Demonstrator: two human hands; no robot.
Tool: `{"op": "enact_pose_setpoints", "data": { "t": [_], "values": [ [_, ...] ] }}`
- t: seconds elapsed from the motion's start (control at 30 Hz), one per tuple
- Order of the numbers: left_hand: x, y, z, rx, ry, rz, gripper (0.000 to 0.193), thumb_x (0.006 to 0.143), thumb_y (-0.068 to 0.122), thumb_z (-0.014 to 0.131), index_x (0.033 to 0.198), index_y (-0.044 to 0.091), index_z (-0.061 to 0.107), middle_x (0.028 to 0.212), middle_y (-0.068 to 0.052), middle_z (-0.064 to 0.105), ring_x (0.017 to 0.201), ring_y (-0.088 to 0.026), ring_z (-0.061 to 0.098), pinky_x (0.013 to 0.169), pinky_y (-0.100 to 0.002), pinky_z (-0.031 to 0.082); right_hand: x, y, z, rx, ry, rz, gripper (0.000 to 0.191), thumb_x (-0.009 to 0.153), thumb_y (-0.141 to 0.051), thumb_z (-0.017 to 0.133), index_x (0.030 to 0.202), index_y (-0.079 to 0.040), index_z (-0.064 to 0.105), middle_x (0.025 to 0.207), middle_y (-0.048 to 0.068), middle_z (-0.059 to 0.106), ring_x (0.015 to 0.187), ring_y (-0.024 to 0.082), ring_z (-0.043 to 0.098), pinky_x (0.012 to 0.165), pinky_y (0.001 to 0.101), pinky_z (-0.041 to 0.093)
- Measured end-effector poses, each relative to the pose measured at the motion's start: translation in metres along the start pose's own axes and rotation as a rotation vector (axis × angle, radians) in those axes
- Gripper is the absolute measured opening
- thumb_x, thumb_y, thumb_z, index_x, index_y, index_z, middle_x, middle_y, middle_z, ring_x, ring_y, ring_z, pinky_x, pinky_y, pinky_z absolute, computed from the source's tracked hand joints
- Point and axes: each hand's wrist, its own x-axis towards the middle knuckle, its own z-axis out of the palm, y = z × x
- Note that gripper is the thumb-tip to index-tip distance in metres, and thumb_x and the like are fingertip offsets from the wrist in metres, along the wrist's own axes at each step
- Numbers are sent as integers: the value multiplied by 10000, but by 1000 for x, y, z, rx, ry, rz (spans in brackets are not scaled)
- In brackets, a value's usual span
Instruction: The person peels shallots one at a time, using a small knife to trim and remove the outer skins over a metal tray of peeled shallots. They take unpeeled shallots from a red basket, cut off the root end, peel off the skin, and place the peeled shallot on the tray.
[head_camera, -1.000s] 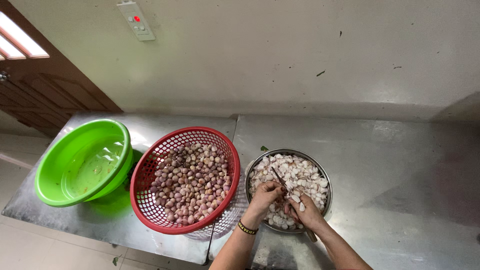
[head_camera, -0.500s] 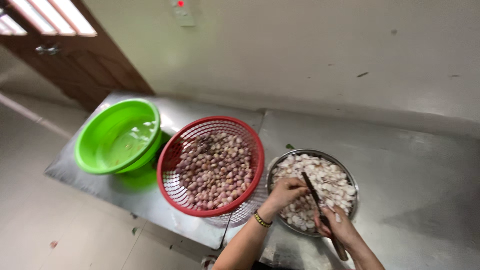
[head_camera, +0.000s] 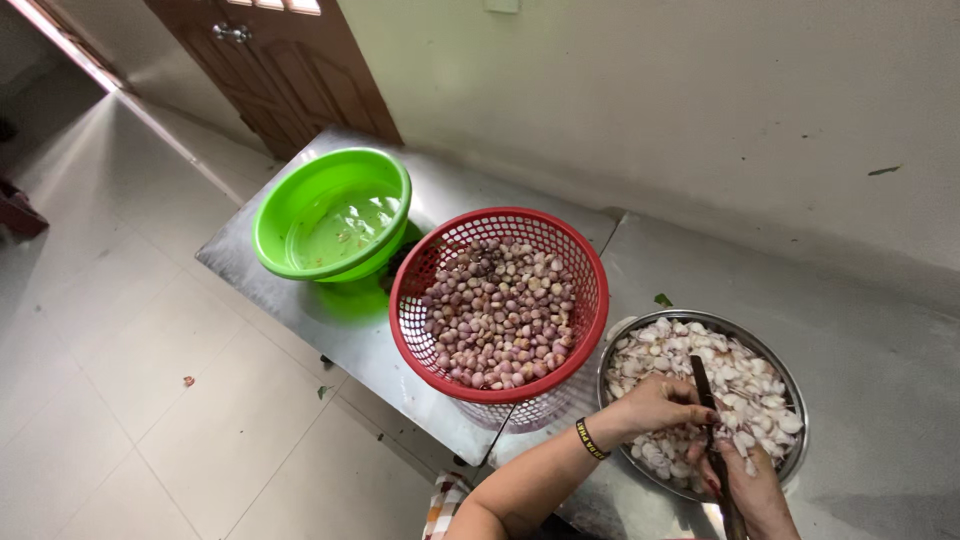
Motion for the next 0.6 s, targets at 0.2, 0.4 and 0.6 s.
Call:
{"op": "enact_pose_setpoints", "data": {
  "t": [0.2,0.4,0.6],
  "values": [
    [-3,-2,-6,872,129,353,323,1056,227,546,1297,107,725,1213,-157,713,1099,-319,664,945,-449,551,18,1,2,-60,46,57,518,1102,-306,383,883,69,665,513,91,449,431,196,409,429,351,334],
    [-17,36,-14,997,123,-28,259,996,230,551,1176,134,712,1143,-159,648,990,-325,675,845,-461,549,24,-4,1,-102,78,202,515,1142,-279,400,1116,145,691,619,114,503,493,199,437,448,350,349],
    [-11,73,-135,1109,533,-277,134,966,138,625,1061,104,715,963,-168,723,899,-349,720,768,-453,585,11,-26,11,9,106,147,587,1093,-194,331,1666,-251,217,950,189,690,512,163,391,445,342,345]
  ]
}}
